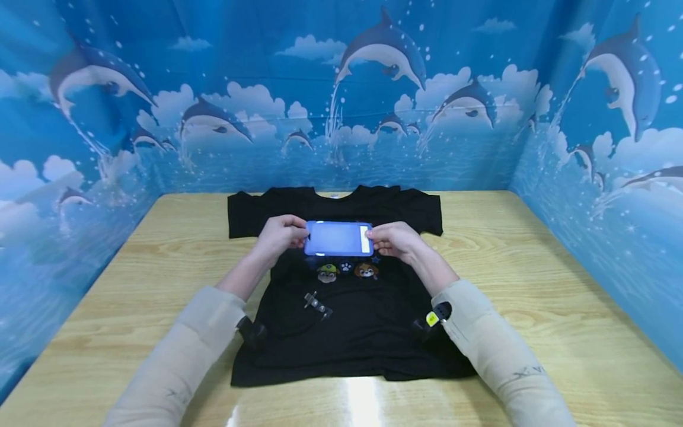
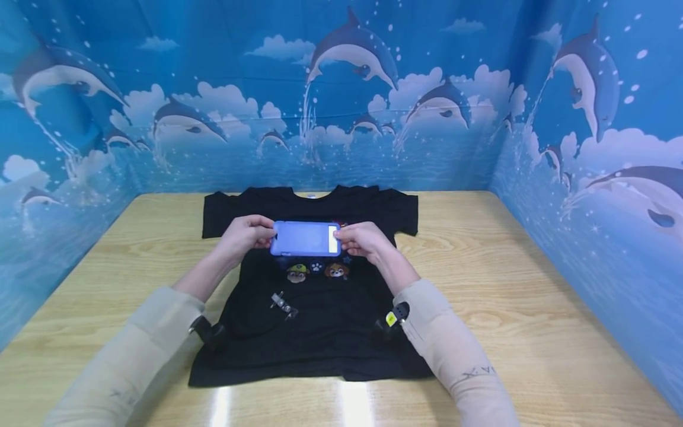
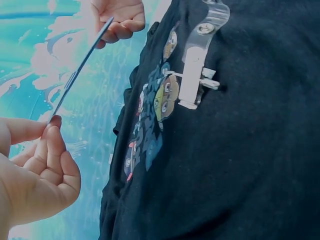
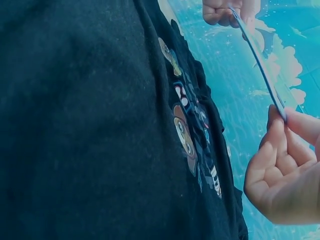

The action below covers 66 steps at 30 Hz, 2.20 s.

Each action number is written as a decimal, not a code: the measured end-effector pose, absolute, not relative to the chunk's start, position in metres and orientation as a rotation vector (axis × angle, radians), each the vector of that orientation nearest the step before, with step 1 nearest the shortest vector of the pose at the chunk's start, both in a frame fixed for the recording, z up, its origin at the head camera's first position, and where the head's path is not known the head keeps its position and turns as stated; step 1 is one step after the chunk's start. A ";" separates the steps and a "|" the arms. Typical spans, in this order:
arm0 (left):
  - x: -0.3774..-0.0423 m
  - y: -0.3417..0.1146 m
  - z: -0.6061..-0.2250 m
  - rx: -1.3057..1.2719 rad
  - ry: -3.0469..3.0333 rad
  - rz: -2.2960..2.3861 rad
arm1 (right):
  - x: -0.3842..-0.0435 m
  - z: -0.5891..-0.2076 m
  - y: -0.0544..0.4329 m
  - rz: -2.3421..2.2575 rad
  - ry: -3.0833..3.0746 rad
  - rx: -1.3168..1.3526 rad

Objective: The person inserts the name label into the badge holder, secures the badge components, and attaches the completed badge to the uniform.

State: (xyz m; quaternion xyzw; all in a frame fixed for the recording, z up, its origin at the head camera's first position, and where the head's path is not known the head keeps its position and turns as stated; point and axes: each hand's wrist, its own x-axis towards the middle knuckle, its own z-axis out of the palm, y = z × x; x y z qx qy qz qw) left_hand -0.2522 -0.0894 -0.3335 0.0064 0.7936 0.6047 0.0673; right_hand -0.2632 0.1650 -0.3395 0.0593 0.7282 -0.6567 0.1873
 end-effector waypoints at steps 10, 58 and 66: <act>-0.251 -0.088 -0.333 0.028 2.364 1.852 | -0.263 -0.337 0.163 -1.742 2.214 0.166; -0.251 -0.088 -0.341 0.049 2.318 1.849 | -0.265 -0.342 0.162 -1.690 2.245 0.193; -0.252 -0.089 -0.343 0.046 2.329 1.839 | -0.264 -0.340 0.164 -1.706 2.186 0.171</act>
